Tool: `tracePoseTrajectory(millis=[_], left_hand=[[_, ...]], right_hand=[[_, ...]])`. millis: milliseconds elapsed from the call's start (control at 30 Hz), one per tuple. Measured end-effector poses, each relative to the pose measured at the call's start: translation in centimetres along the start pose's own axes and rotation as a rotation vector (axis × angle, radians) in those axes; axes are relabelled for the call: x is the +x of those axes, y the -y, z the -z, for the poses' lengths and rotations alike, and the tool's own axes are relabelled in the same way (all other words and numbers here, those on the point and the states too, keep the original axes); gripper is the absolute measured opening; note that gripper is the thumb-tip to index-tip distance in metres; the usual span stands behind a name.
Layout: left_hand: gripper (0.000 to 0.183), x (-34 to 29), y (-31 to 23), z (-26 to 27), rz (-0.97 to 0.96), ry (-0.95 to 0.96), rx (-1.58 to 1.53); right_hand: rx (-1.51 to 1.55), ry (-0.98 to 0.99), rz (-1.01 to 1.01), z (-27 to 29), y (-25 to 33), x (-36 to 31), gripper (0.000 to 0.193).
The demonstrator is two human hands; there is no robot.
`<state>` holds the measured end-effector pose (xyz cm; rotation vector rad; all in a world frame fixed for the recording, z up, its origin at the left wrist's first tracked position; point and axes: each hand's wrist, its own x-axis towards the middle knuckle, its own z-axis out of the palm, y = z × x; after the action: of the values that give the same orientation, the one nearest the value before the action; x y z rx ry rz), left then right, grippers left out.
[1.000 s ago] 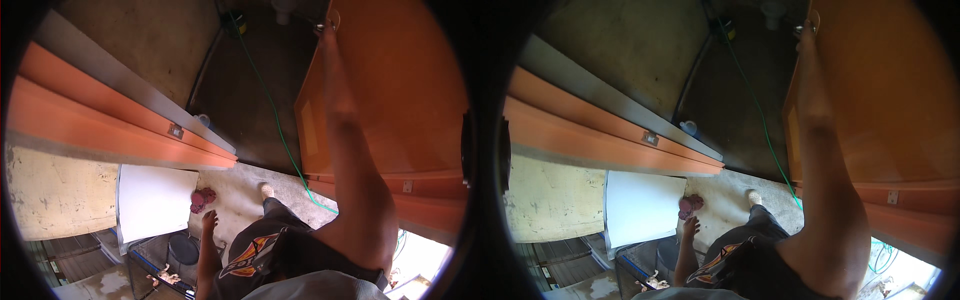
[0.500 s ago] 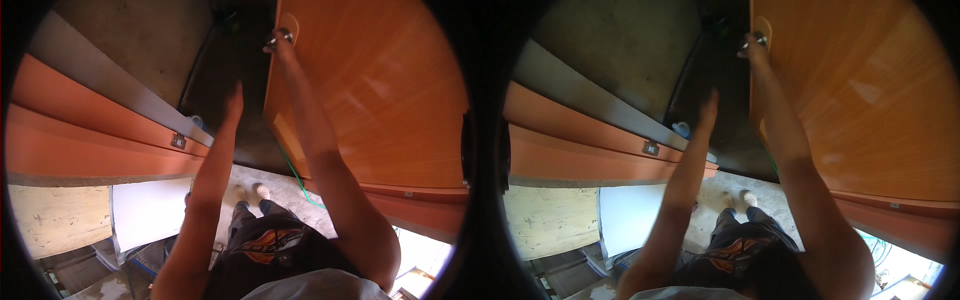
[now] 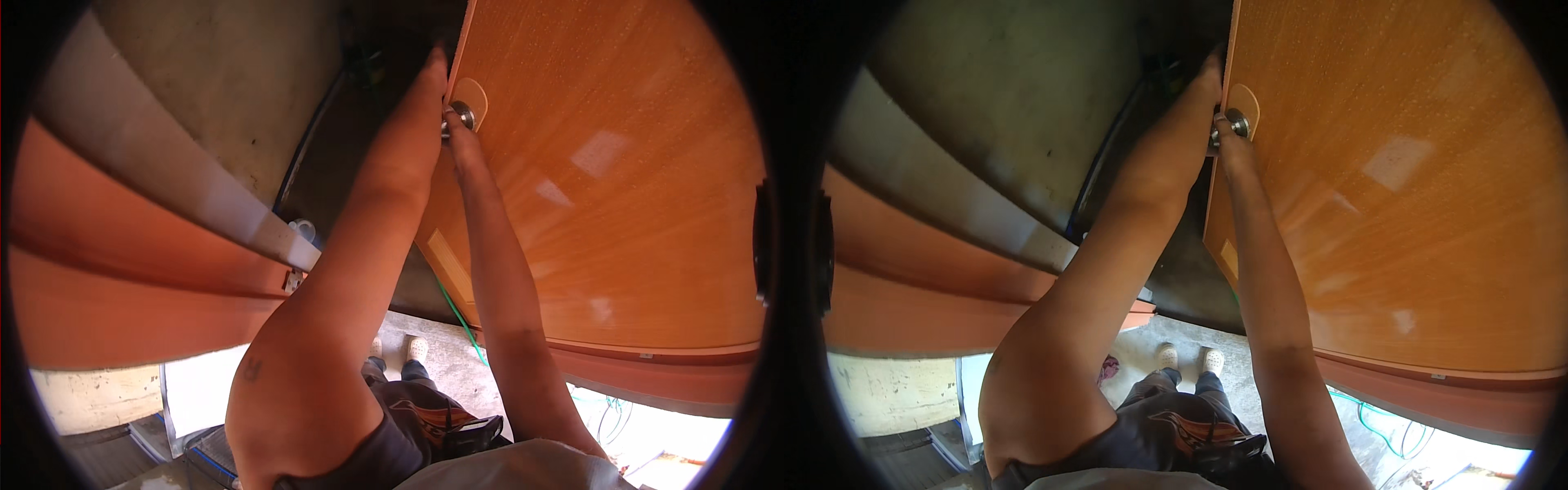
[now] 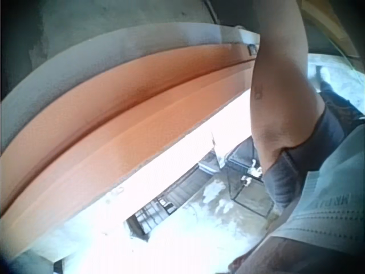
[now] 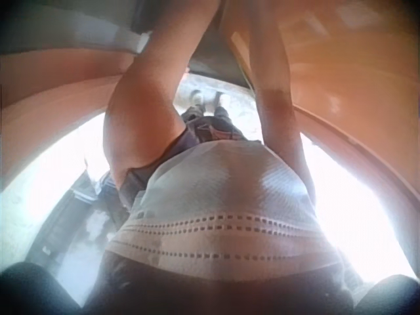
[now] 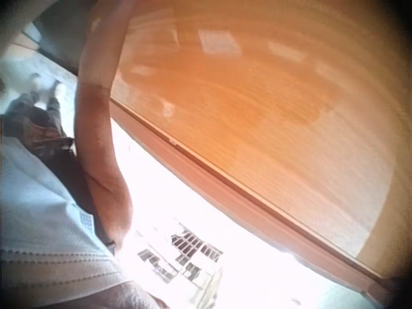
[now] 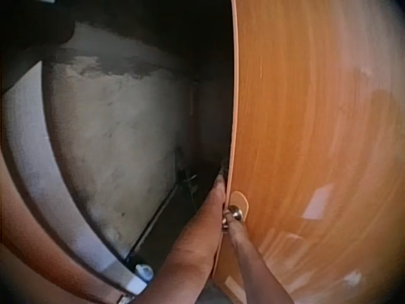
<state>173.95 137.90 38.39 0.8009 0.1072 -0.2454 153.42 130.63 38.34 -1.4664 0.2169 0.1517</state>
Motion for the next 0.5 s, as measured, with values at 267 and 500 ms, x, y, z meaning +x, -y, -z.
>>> tracePoseTrajectory(millis=[267,500], left_hand=[[0.078,7.6,-1.9,-2.1,-0.230,0.114,0.106],[0.089,8.9,-3.3,-2.6,-0.491,0.028,0.312]], right_hand=[[0.091,-0.047,0.044,1.6,-1.9,3.3,0.047],[0.097,-0.036,0.029,1.8,-2.2,3.7,0.049]])
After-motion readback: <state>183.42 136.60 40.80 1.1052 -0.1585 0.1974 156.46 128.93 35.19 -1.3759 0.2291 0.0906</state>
